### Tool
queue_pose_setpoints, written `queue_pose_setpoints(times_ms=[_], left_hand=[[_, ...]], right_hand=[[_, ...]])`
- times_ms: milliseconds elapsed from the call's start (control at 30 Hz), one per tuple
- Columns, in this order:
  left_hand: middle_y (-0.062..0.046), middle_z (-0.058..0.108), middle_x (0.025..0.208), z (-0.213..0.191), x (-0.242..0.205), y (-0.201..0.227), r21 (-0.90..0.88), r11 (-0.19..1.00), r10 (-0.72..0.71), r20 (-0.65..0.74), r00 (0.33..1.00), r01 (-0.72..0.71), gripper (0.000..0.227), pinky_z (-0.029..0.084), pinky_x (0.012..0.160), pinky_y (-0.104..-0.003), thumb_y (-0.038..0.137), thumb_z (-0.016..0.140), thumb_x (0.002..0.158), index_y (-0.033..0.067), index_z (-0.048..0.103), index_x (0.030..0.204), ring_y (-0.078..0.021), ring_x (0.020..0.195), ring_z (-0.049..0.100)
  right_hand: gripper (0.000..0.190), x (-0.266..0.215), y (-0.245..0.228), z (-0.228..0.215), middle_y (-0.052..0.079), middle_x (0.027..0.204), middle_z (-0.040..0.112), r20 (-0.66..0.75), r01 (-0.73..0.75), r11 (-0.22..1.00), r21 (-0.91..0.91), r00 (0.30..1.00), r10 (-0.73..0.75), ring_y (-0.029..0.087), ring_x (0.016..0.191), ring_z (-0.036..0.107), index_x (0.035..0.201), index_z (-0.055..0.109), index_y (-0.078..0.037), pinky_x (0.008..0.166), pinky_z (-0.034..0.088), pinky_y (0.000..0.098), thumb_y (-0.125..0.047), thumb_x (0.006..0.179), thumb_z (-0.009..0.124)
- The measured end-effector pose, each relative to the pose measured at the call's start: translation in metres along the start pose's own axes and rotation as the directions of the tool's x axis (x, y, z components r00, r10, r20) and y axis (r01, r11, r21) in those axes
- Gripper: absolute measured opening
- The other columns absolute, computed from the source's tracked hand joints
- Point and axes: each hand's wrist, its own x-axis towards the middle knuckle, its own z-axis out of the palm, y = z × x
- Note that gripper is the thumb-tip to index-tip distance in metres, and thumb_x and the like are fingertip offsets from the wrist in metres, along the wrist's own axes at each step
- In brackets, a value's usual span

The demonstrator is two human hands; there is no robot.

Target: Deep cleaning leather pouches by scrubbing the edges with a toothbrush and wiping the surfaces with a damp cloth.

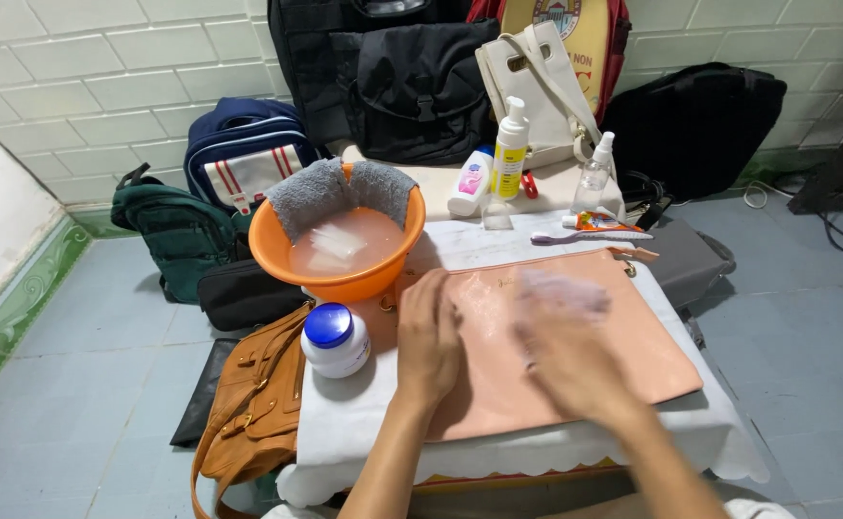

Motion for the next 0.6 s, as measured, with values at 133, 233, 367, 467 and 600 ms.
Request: queue_pose_setpoints(times_ms=[133,233,367,467,600], left_hand=[[-0.017,0.068,0.128,-0.006,0.006,-0.003,-0.108,0.992,-0.076,-0.072,0.995,0.068,0.045,0.051,0.097,-0.038,0.028,0.041,0.102,-0.0021,0.061,0.129,-0.0299,0.114,0.066],[-0.012,0.068,0.122,-0.013,0.006,0.000,-0.349,0.883,-0.315,0.055,0.947,0.314,0.058,0.060,0.086,-0.033,0.045,0.037,0.100,0.0039,0.061,0.134,-0.0200,0.098,0.066],[-0.014,0.060,0.139,-0.017,0.009,0.006,-0.386,0.863,-0.294,0.138,0.946,0.325,0.070,0.058,0.093,-0.039,0.054,0.032,0.097,0.0026,0.057,0.137,-0.0251,0.111,0.064],[-0.014,0.059,0.141,-0.013,0.006,0.000,-0.390,0.867,-0.273,0.147,0.951,0.309,0.075,0.059,0.092,-0.039,0.059,0.032,0.095,0.0023,0.056,0.138,-0.0261,0.110,0.063],[-0.027,0.039,0.153,-0.014,0.002,0.009,-0.242,0.940,-0.195,0.199,0.960,0.241,0.076,0.041,0.114,-0.057,0.057,0.023,0.102,0.0017,0.046,0.149,-0.0526,0.138,0.041]], right_hand=[[0.066,-0.041,-0.087,0.016,0.009,0.161,0.040,-0.030,0.299,0.953,-0.047,0.953,-0.300,0.028,0.150,0.029,0.155,0.037,-0.009,0.118,0.021,0.0486,-0.052,0.104,0.036],[0.077,-0.075,-0.086,0.019,0.014,0.160,0.040,0.155,0.399,0.909,0.122,0.897,-0.414,0.032,0.155,0.016,0.124,0.068,-0.005,0.120,0.008,0.0575,-0.064,0.104,0.022],[0.057,-0.086,-0.062,0.001,-0.001,0.163,0.044,-0.063,0.504,0.861,0.065,0.864,-0.500,0.022,0.151,0.031,0.150,0.052,-0.022,0.115,0.027,0.0468,-0.051,0.104,0.034],[0.054,-0.053,-0.028,-0.007,-0.002,0.161,0.045,-0.107,0.336,0.939,0.072,0.939,-0.327,0.021,0.148,0.039,0.147,0.054,-0.020,0.115,0.033,0.0441,-0.043,0.098,0.046],[0.051,0.016,0.000,0.012,0.014,0.152,0.053,-0.260,0.392,0.855,-0.339,0.835,-0.486,0.036,0.143,0.044,0.146,0.052,-0.007,0.116,0.031,0.0526,-0.036,0.104,0.046]])
